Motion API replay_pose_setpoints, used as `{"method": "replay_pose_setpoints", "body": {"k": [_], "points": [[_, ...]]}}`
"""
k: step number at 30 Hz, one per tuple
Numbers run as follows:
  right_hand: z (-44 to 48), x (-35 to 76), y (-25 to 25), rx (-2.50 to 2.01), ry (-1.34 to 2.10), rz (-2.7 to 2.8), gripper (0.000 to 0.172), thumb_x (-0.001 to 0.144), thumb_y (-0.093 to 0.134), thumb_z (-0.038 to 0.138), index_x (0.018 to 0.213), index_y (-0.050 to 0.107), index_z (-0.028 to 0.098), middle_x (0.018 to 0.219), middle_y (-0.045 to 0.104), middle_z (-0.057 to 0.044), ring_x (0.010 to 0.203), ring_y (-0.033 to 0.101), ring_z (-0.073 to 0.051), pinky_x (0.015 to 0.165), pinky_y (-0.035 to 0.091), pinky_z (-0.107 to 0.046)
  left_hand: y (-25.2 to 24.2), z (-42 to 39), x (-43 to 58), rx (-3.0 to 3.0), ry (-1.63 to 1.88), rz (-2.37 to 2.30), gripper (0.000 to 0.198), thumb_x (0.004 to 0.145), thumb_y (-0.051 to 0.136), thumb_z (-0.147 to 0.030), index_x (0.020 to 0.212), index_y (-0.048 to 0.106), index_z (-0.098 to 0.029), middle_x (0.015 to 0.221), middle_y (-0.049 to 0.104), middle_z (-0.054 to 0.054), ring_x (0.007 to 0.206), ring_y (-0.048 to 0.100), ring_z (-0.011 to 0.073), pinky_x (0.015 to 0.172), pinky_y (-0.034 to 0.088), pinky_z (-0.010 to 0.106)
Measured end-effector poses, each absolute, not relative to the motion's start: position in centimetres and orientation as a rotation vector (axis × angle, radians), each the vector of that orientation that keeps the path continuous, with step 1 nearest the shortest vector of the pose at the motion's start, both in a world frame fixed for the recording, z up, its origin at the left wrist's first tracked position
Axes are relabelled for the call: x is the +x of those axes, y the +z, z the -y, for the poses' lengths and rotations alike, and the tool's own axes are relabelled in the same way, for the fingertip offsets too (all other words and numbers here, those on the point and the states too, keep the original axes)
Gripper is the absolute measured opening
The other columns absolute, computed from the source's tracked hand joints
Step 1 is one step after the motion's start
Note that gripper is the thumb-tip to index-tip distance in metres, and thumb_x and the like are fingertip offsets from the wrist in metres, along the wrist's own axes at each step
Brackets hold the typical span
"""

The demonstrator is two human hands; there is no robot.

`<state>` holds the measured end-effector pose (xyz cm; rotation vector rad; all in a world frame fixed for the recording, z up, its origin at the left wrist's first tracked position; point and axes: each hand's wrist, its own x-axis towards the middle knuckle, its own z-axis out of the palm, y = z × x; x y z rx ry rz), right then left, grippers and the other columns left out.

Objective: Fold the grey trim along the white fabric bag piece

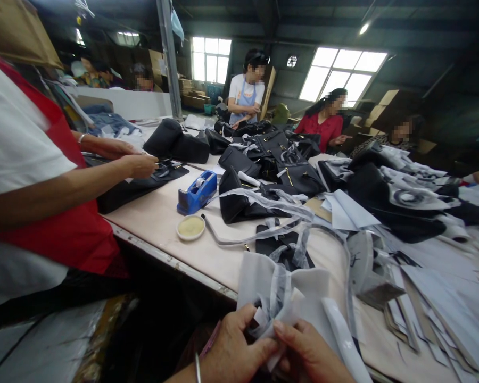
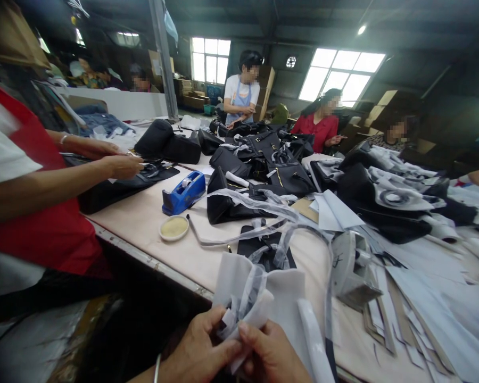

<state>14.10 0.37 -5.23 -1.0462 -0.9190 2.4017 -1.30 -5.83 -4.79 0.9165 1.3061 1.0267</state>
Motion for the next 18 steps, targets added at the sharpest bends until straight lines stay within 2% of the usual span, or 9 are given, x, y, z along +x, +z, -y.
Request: {"method": "replay_pose_setpoints", "body": {"k": [3, 5, 8, 9, 12, 15, 18], "points": [[-0.9, 15.6, -5.0, -1.089, 2.359, 1.222, 0.049, 0.065, 0.082, 0.05, 0.094, 0.069, 0.012, 0.071, 0.064, -0.001, 0.053, 0.049, -0.008, 0.046, 0.034, -0.018, -4.7, 5.7, -1.2, 0.975, 1.049, -1.362, 0.017, 0.075, 0.071, -0.024, 0.089, 0.069, -0.014, 0.078, 0.066, -0.001, 0.073, 0.057, 0.0155, 0.061, 0.042, 0.022], [-1.4, 16.9, -4.7, -1.167, 2.29, 1.521, 0.043, 0.07, 0.078, 0.043, 0.1, 0.069, 0.013, 0.077, 0.065, -0.002, 0.055, 0.05, -0.01, 0.046, 0.033, -0.019, -4.9, 5.6, -1.4, 1.005, 1.036, -1.389, 0.015, 0.072, 0.069, -0.018, 0.087, 0.068, -0.014, 0.079, 0.066, -0.002, 0.075, 0.056, 0.0155, 0.063, 0.042, 0.022], [-2.2, 18.3, -4.5, -1.368, 2.021, 1.934, 0.018, 0.078, 0.064, 0.03, 0.081, 0.071, 0.013, 0.062, 0.056, 0.002, 0.052, 0.042, -0.009, 0.048, 0.029, -0.021, -5.1, 5.5, -1.7, 1.04, 0.997, -1.393, 0.017, 0.071, 0.068, -0.018, 0.088, 0.067, -0.014, 0.077, 0.062, -0.004, 0.074, 0.054, 0.0148, 0.063, 0.041, 0.021], [-2.4, 18.5, -4.4, -1.403, 1.911, 2.022, 0.016, 0.077, 0.06, 0.025, 0.074, 0.071, 0.013, 0.059, 0.054, 0.003, 0.054, 0.043, -0.009, 0.05, 0.03, -0.021, -5.2, 5.4, -1.8, 1.052, 0.986, -1.401, 0.018, 0.071, 0.069, -0.019, 0.088, 0.067, -0.014, 0.076, 0.061, -0.004, 0.073, 0.053, 0.0144, 0.062, 0.041, 0.021], [-2.8, 17.7, -4.5, -1.4, 1.777, 2.089, 0.018, 0.075, 0.055, 0.022, 0.067, 0.07, 0.014, 0.06, 0.055, 0.002, 0.062, 0.047, -0.012, 0.057, 0.034, -0.023, -5.0, 5.4, -1.9, 1.051, 0.966, -1.414, 0.02, 0.07, 0.07, -0.02, 0.09, 0.069, -0.014, 0.075, 0.062, -0.005, 0.071, 0.053, 0.014, 0.06, 0.04, 0.02], [-2.6, 16.0, -4.4, -1.45, 1.874, 2.014, 0.022, 0.074, 0.052, 0.026, 0.067, 0.07, 0.015, 0.05, 0.048, 0.004, 0.05, 0.039, -0.011, 0.049, 0.03, -0.023, -4.5, 5.4, -2.1, 1.012, 0.952, -1.362, 0.025, 0.07, 0.069, -0.019, 0.095, 0.071, -0.015, 0.081, 0.067, -0.003, 0.075, 0.057, 0.0158, 0.064, 0.043, 0.021], [-2.3, 14.9, -4.1, -1.459, 1.946, 1.983, 0.024, 0.074, 0.051, 0.029, 0.069, 0.07, 0.015, 0.046, 0.042, 0.006, 0.043, 0.033, -0.009, 0.045, 0.026, -0.022, -4.2, 5.4, -2.3, 1.019, 0.929, -1.356, 0.02, 0.074, 0.069, -0.023, 0.091, 0.074, -0.015, 0.084, 0.07, -0.002, 0.079, 0.06, 0.0172, 0.068, 0.045, 0.022]]}}
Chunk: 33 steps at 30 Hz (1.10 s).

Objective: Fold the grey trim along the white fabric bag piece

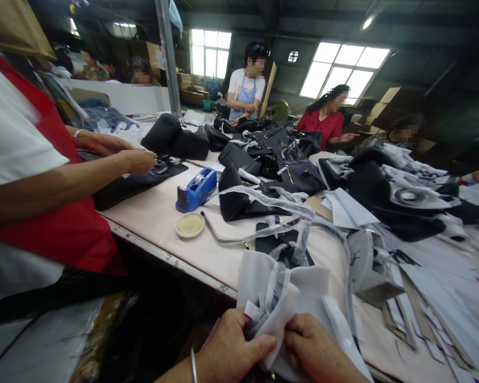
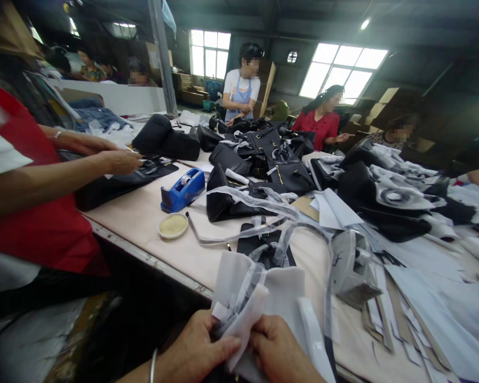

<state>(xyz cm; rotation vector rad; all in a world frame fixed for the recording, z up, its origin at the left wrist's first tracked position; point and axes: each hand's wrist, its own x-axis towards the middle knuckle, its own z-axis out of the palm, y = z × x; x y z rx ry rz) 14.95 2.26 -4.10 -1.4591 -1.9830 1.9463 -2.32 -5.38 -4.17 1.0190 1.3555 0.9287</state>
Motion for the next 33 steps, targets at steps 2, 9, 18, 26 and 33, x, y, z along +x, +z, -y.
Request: {"method": "replay_pose_setpoints", "body": {"k": [2, 9, 18, 26, 33], "points": [[-2.1, 15.1, -3.8, -1.418, 1.987, 2.001, 0.026, 0.077, 0.052, 0.032, 0.072, 0.07, 0.014, 0.047, 0.045, 0.005, 0.043, 0.035, -0.009, 0.044, 0.027, -0.022, -4.2, 5.3, -2.4, 1.017, 0.942, -1.319, 0.015, 0.077, 0.067, -0.024, 0.085, 0.074, -0.014, 0.083, 0.07, -0.002, 0.077, 0.06, 0.0163, 0.067, 0.045, 0.021], [-2.8, 20.0, -4.0, -1.038, 1.679, 2.382, 0.051, 0.079, 0.067, 0.034, 0.128, 0.061, 0.02, 0.118, 0.069, -0.013, 0.1, 0.065, -0.027, 0.086, 0.051, -0.031, -4.3, 5.2, -2.3, 0.981, 1.007, -1.236, 0.017, 0.08, 0.065, -0.026, 0.085, 0.074, -0.013, 0.085, 0.07, 0.0, 0.079, 0.06, 0.017, 0.068, 0.045, 0.021], [-3.7, 16.8, -1.8, -0.318, 0.485, 2.968, 0.018, 0.09, 0.053, 0.018, 0.083, 0.069, 0.018, 0.081, 0.071, -0.008, 0.072, 0.061, -0.02, 0.064, 0.043, -0.03, -4.4, 4.8, -1.6, 1.138, 1.01, -1.314, 0.012, 0.079, 0.062, -0.019, 0.083, 0.072, -0.015, 0.083, 0.07, -0.001, 0.08, 0.061, 0.0174, 0.07, 0.045, 0.022], [-5.6, 12.8, -0.2, -0.399, 0.974, 2.832, 0.017, 0.078, 0.062, 0.005, 0.068, 0.062, 0.019, 0.09, 0.073, 0.002, 0.086, 0.064, -0.014, 0.085, 0.037, -0.032, -5.2, 5.5, -2.0, 1.324, 0.874, -1.455, 0.032, 0.09, 0.056, -0.045, 0.084, 0.069, -0.016, 0.076, 0.066, -0.001, 0.07, 0.057, 0.0165, 0.068, 0.044, 0.024], [-5.2, 13.1, -1.3, -0.638, 1.064, 2.684, 0.018, 0.078, 0.064, 0.003, 0.081, 0.07, 0.02, 0.079, 0.069, 0.002, 0.08, 0.062, -0.014, 0.086, 0.037, -0.032, -5.5, 5.9, -2.0, 1.397, 0.865, -1.439, 0.02, 0.087, 0.06, -0.036, 0.083, 0.066, -0.018, 0.071, 0.061, -0.003, 0.064, 0.053, 0.0138, 0.059, 0.036, 0.024]]}}
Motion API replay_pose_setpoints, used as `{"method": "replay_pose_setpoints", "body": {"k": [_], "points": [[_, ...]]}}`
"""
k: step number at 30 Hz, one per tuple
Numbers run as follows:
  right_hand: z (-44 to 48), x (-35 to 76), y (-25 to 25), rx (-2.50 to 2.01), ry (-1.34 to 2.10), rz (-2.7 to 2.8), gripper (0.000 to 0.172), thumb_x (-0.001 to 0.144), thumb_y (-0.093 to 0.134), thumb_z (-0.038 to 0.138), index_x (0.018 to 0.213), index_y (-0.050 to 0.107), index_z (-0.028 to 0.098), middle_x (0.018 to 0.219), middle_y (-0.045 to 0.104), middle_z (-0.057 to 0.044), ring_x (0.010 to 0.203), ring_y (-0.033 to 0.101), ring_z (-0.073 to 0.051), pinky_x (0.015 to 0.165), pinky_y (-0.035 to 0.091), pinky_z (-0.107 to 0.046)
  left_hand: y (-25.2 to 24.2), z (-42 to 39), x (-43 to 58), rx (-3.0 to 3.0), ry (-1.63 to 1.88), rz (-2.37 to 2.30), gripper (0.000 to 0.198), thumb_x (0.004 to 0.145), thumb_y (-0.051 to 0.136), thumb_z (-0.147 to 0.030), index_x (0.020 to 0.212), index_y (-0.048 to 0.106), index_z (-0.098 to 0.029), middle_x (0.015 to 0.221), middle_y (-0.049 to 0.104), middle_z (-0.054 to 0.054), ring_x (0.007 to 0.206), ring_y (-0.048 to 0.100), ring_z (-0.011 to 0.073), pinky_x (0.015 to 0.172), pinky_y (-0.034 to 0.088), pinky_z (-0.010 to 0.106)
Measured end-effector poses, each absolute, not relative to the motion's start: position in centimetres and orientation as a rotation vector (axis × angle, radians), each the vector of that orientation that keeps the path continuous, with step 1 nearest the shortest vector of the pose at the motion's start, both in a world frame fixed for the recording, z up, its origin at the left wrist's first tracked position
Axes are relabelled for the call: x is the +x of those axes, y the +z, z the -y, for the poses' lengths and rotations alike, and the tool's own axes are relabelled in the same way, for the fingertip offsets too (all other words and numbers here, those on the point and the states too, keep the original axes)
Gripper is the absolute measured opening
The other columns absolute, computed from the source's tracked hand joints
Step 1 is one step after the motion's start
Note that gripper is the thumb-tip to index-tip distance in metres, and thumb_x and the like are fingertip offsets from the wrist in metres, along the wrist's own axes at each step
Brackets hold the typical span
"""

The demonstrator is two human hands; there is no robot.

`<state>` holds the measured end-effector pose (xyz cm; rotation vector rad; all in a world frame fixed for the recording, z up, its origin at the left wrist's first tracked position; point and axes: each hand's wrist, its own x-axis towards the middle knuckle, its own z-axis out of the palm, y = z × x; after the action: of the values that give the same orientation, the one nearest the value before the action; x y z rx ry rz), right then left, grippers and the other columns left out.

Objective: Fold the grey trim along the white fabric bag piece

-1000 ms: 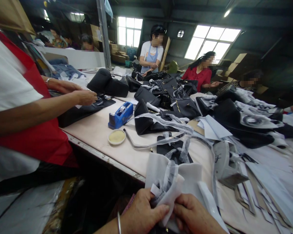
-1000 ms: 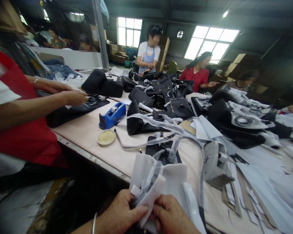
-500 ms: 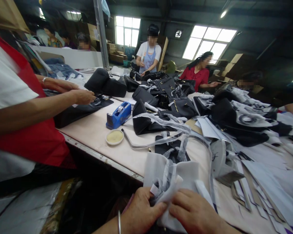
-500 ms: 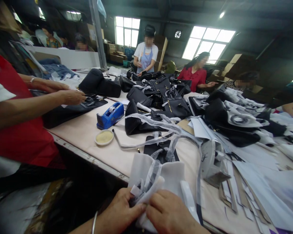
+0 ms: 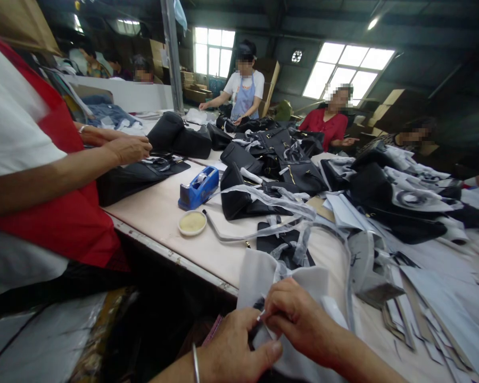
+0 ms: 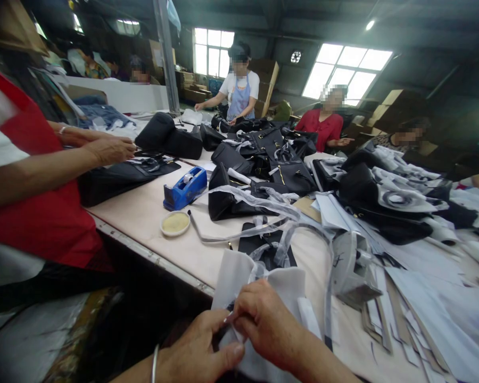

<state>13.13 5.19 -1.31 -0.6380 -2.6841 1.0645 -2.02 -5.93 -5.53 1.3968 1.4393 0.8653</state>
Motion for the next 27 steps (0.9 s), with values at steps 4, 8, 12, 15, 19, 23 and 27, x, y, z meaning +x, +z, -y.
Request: {"method": "replay_pose_setpoints", "body": {"k": [4, 8, 12, 15, 19, 23, 27], "points": [[-5.5, 13.0, -0.7, -0.706, 1.156, 2.708, 0.012, 0.082, 0.068, 0.011, 0.079, 0.073, 0.021, 0.077, 0.07, 0.002, 0.079, 0.063, -0.014, 0.085, 0.039, -0.032, -5.5, 5.7, -1.6, 1.364, 0.862, -1.444, 0.03, 0.093, 0.052, -0.04, 0.08, 0.068, -0.018, 0.074, 0.066, -0.002, 0.07, 0.059, 0.0152, 0.061, 0.037, 0.024], [-6.2, 12.9, 0.0, -0.507, 1.176, 2.82, 0.014, 0.088, 0.062, 0.014, 0.085, 0.073, 0.021, 0.087, 0.073, -0.001, 0.086, 0.064, -0.015, 0.088, 0.039, -0.031, -5.5, 5.6, -1.5, 1.395, 0.877, -1.447, 0.024, 0.092, 0.055, -0.037, 0.082, 0.069, -0.019, 0.082, 0.071, -0.002, 0.075, 0.063, 0.0163, 0.065, 0.039, 0.024], [-6.7, 12.4, 0.2, -0.6, 1.199, 2.854, 0.016, 0.08, 0.065, 0.006, 0.08, 0.073, 0.019, 0.081, 0.071, 0.001, 0.081, 0.063, -0.014, 0.082, 0.042, -0.027, -5.2, 5.6, -1.7, 1.4, 0.864, -1.458, 0.021, 0.091, 0.057, -0.033, 0.08, 0.068, -0.019, 0.081, 0.072, -0.002, 0.076, 0.064, 0.0171, 0.063, 0.038, 0.024], [-6.9, 11.8, -0.1, -0.612, 1.188, 2.897, 0.013, 0.075, 0.068, 0.006, 0.077, 0.072, 0.018, 0.074, 0.068, 0.001, 0.076, 0.062, -0.013, 0.073, 0.043, -0.023, -5.1, 5.5, -1.7, 1.4, 0.865, -1.43, 0.02, 0.091, 0.055, -0.032, 0.083, 0.068, -0.019, 0.083, 0.072, 0.0, 0.078, 0.065, 0.0184, 0.064, 0.039, 0.024], [-6.9, 11.2, -0.3, -0.567, 1.102, 2.996, 0.012, 0.073, 0.066, 0.007, 0.075, 0.072, 0.017, 0.072, 0.066, 0.0, 0.074, 0.061, -0.014, 0.069, 0.043, -0.022, -5.7, 5.6, -1.7, 1.398, 0.92, -1.401, 0.019, 0.092, 0.053, -0.032, 0.085, 0.066, -0.019, 0.087, 0.073, 0.002, 0.081, 0.066, 0.0202, 0.068, 0.043, 0.025], [-7.0, 11.3, 0.7, -0.76, 1.185, 2.944, 0.01, 0.074, 0.068, 0.013, 0.081, 0.071, 0.019, 0.08, 0.069, 0.001, 0.076, 0.062, -0.014, 0.07, 0.044, -0.023, -6.1, 5.7, -1.7, 1.399, 0.929, -1.378, 0.015, 0.089, 0.055, -0.027, 0.081, 0.065, -0.019, 0.084, 0.071, 0.0, 0.079, 0.065, 0.0194, 0.068, 0.043, 0.025], [-7.2, 11.1, 3.0, -0.788, 1.273, 2.938, 0.022, 0.078, 0.073, 0.023, 0.1, 0.071, 0.023, 0.092, 0.071, 0.001, 0.083, 0.063, -0.015, 0.073, 0.045, -0.024, -5.5, 5.6, -1.7, 1.354, 0.919, -1.382, 0.025, 0.092, 0.053, -0.034, 0.079, 0.067, -0.018, 0.078, 0.069, 0.0, 0.073, 0.062, 0.0187, 0.065, 0.043, 0.025]]}}
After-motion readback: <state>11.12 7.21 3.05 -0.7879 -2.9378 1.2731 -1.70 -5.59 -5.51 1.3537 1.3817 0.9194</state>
